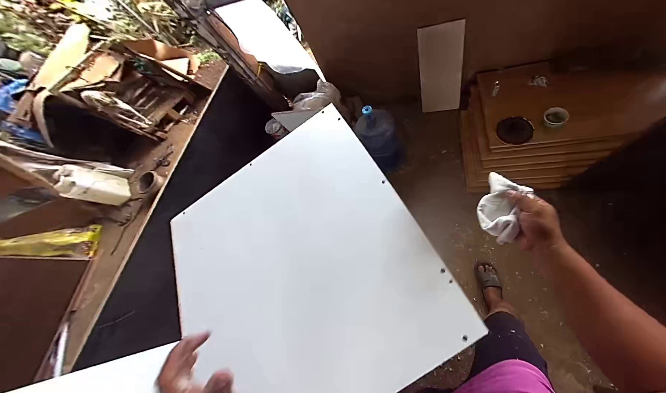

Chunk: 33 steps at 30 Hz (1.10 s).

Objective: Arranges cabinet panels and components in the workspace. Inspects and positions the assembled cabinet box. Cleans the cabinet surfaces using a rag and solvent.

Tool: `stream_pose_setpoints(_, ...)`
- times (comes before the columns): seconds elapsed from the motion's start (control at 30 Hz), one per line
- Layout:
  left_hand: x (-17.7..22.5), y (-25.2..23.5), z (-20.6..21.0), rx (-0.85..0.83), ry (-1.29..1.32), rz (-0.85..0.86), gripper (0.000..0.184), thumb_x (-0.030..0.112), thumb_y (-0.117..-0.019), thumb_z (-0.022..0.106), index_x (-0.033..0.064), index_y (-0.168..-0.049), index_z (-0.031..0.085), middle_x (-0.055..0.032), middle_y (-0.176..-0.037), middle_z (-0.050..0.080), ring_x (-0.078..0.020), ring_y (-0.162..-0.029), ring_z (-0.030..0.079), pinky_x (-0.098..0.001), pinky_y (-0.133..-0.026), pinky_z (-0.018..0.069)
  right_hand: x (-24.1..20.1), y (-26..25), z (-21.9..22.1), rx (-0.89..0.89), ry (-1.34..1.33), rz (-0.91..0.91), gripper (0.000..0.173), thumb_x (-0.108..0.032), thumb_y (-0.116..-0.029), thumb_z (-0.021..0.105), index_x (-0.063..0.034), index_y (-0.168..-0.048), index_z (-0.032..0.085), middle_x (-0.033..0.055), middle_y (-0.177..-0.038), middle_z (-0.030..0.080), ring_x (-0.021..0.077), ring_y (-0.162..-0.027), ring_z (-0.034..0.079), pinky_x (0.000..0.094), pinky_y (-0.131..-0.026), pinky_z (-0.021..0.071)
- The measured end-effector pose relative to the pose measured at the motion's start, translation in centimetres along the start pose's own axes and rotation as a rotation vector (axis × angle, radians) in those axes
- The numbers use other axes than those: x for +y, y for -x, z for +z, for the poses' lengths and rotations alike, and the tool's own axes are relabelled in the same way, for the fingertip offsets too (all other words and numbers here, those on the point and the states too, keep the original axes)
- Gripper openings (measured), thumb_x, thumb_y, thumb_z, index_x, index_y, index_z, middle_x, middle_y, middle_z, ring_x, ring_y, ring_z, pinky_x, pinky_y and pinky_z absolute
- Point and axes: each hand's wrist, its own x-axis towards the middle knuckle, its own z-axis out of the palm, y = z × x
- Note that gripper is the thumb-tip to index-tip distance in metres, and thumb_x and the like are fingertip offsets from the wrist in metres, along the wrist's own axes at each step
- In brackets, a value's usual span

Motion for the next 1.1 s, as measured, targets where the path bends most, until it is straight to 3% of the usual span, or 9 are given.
stream_pose_setpoints(0.07,3.1,-7.9,10.3,-0.154,-0.083,0.000,0.086,0.067,-0.1001,0.045,-0.0064,-0.146,0.044,-0.0191,-0.145,0.054,-0.0218,-0.139,0.048,-0.0414,-0.113,0.0414,0.8,-5.2,2.8,-0.123,-0.068,0.119,0.027,-0.028,-0.1052,0.057,-0.0069,-0.121,0.062,0.0064,-0.090,0.070,0.0172,-0.074,0.069,0.0400,-0.068,0.0615)
stream_pose_setpoints(0.13,3.5,-14.2,17.5,-0.281,-0.213,-0.017,0.094,0.070,-0.0988,0.038,-0.0120,-0.145,0.042,-0.0328,-0.147,0.047,-0.0396,-0.142,0.042,-0.0541,-0.118,0.0339,1.1,-7.9,5.9,-0.196,-0.104,0.187,0.023,-0.027,-0.1043,0.059,-0.0067,-0.115,0.064,0.0046,-0.085,0.070,0.0141,-0.070,0.068,0.0360,-0.065,0.0605)
stream_pose_setpoints(0.27,1.2,-20.1,24.8,-0.446,-0.396,-0.110,0.083,0.063,-0.1007,0.027,0.0046,-0.160,0.028,-0.0184,-0.164,0.031,-0.0372,-0.154,0.023,-0.0620,-0.122,0.0136,2.1,-9.8,10.7,-0.359,-0.119,0.161,0.018,-0.021,-0.1029,0.059,-0.0074,-0.109,0.069,0.0011,-0.080,0.070,0.0087,-0.065,0.065,0.0295,-0.060,0.0581)
stream_pose_setpoints(0.4,0.4,-19.7,25.7,-0.394,-0.444,-0.096,0.083,0.066,-0.0999,0.025,0.0087,-0.159,0.033,-0.0139,-0.163,0.035,-0.0315,-0.153,0.026,-0.0555,-0.125,0.0149,3.8,-11.4,14.3,-0.440,-0.091,0.097,0.018,-0.023,-0.1001,0.060,-0.0108,-0.104,0.072,-0.0023,-0.073,0.067,0.0064,-0.060,0.062,0.0280,-0.056,0.0548)
stream_pose_setpoints(0.47,0.5,-19.5,25.7,-0.390,-0.448,-0.077,0.083,0.066,-0.1001,0.025,0.0071,-0.158,0.035,-0.0142,-0.163,0.036,-0.0303,-0.154,0.026,-0.0521,-0.125,0.0160,4.0,-12.1,15.8,-0.451,-0.085,0.054,0.019,-0.023,-0.1004,0.060,-0.0097,-0.107,0.072,-0.0011,-0.081,0.067,0.0063,-0.062,0.060,0.0276,-0.056,0.0535)
stream_pose_setpoints(0.57,0.5,-19.4,25.6,-0.380,-0.446,-0.068,0.082,0.065,-0.1006,0.025,0.0066,-0.156,0.038,-0.0138,-0.163,0.035,-0.0282,-0.154,0.025,-0.0488,-0.126,0.0174,3.5,-13.1,18.4,-0.484,-0.050,-0.152,0.020,-0.018,-0.0999,0.062,-0.0052,-0.110,0.073,0.0041,-0.109,0.068,0.0055,-0.087,0.065,0.0258,-0.075,0.0561)
stream_pose_setpoints(0.67,0.6,-19.4,25.7,-0.374,-0.429,-0.075,0.081,0.066,-0.1010,0.026,0.0060,-0.153,0.042,-0.0147,-0.163,0.036,-0.0274,-0.154,0.026,-0.0484,-0.126,0.0184,3.4,-14.1,20.8,-0.508,-0.027,-0.389,0.022,-0.012,-0.0973,0.064,-0.0008,-0.113,0.073,0.0109,-0.119,0.066,0.0108,-0.104,0.064,0.0265,-0.088,0.0551)
stream_pose_setpoints(0.93,0.6,-19.3,25.7,-0.369,-0.416,-0.059,0.076,0.063,-0.1020,0.028,0.0074,-0.150,0.045,-0.0149,-0.162,0.037,-0.0281,-0.155,0.025,-0.0482,-0.126,0.0186,5.5,-12.4,21.4,-0.641,0.055,-0.534,0.027,-0.019,-0.0924,0.064,-0.0010,-0.109,0.076,0.0162,-0.119,0.065,0.0227,-0.111,0.062,0.0360,-0.094,0.0539)
stream_pose_setpoints(1.1,0.6,-19.2,25.8,-0.359,-0.432,-0.065,0.075,0.063,-0.1024,0.028,0.0071,-0.150,0.045,-0.0156,-0.162,0.036,-0.0276,-0.154,0.026,-0.0466,-0.126,0.0192,3.9,-10.4,21.3,-0.712,0.281,-0.646,0.028,-0.027,-0.0941,0.059,-0.0085,-0.103,0.078,0.0186,-0.117,0.066,0.0311,-0.109,0.063,0.0422,-0.087,0.0540)
